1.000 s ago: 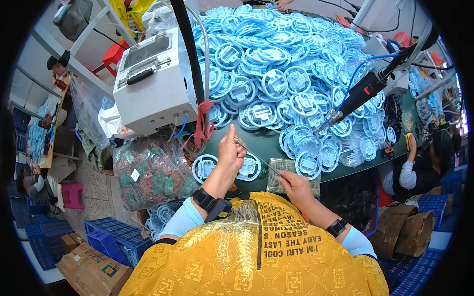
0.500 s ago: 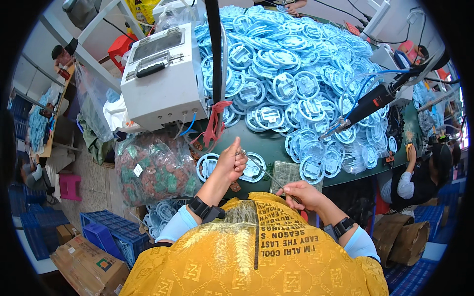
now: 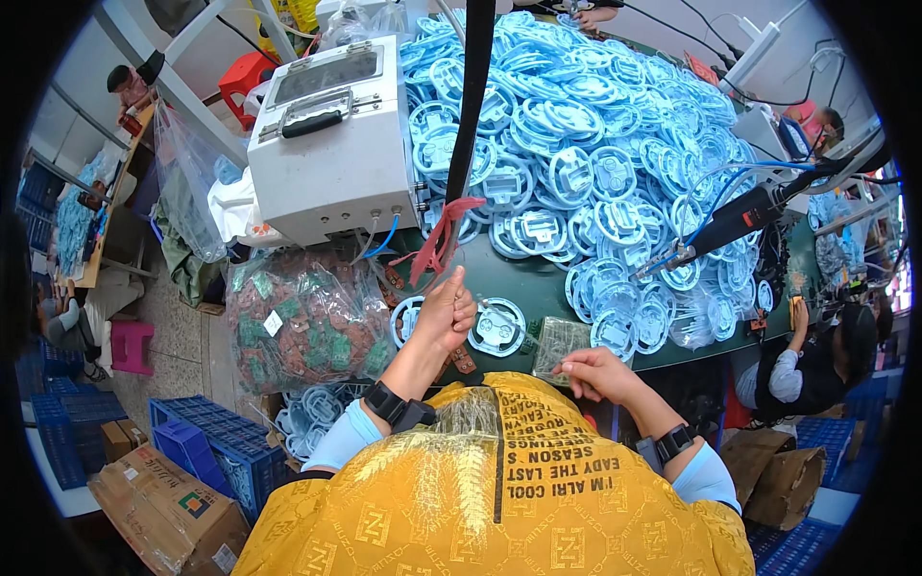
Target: The recorder is assembling small plastic components, specifically what appear to be parts of fans or similar circular plastic items.
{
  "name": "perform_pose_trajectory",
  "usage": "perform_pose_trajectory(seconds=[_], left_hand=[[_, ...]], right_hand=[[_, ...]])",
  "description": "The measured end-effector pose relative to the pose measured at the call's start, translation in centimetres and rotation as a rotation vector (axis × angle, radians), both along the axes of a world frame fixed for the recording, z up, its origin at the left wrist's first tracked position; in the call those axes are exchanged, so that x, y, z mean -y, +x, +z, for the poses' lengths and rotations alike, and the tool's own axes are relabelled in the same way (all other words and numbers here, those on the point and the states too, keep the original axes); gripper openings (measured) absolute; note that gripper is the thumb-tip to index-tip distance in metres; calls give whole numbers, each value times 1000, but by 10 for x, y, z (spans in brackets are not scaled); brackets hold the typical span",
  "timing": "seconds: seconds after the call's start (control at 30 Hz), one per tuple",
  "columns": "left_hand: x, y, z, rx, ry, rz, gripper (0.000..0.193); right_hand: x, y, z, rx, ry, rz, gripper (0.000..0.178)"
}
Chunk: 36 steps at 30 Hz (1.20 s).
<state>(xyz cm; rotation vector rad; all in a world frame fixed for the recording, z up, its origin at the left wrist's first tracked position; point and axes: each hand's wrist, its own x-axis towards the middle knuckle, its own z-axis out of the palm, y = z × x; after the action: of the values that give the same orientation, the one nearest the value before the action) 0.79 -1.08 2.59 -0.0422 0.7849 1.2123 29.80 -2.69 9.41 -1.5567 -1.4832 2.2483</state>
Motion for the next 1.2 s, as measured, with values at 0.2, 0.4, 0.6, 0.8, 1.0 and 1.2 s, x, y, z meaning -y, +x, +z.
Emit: perform_pose_trajectory(seconds=[0.2, 0.4, 0.6, 0.8, 1.0, 1.2], left_hand=[[13, -19, 0, 41, -19, -186, 36], [67, -53, 2, -20, -37, -364, 33], [120, -124, 42, 66, -33, 21, 46], [111, -172, 81, 7, 86, 319, 42], [42, -223, 123, -226, 98, 375, 35], [-64, -261, 181, -405, 200, 344, 36]], right_hand=[[-29, -10, -14, 257, 338, 69, 24], [-51, -7, -61, 485, 1243, 380, 20], [-140, -120, 41, 54, 1567, 136, 17], [-217, -260, 125, -204, 1907, 212, 25], [-303, -331, 129, -13, 1619, 302, 28], [-319, -334, 147, -88, 1898, 322, 12]])
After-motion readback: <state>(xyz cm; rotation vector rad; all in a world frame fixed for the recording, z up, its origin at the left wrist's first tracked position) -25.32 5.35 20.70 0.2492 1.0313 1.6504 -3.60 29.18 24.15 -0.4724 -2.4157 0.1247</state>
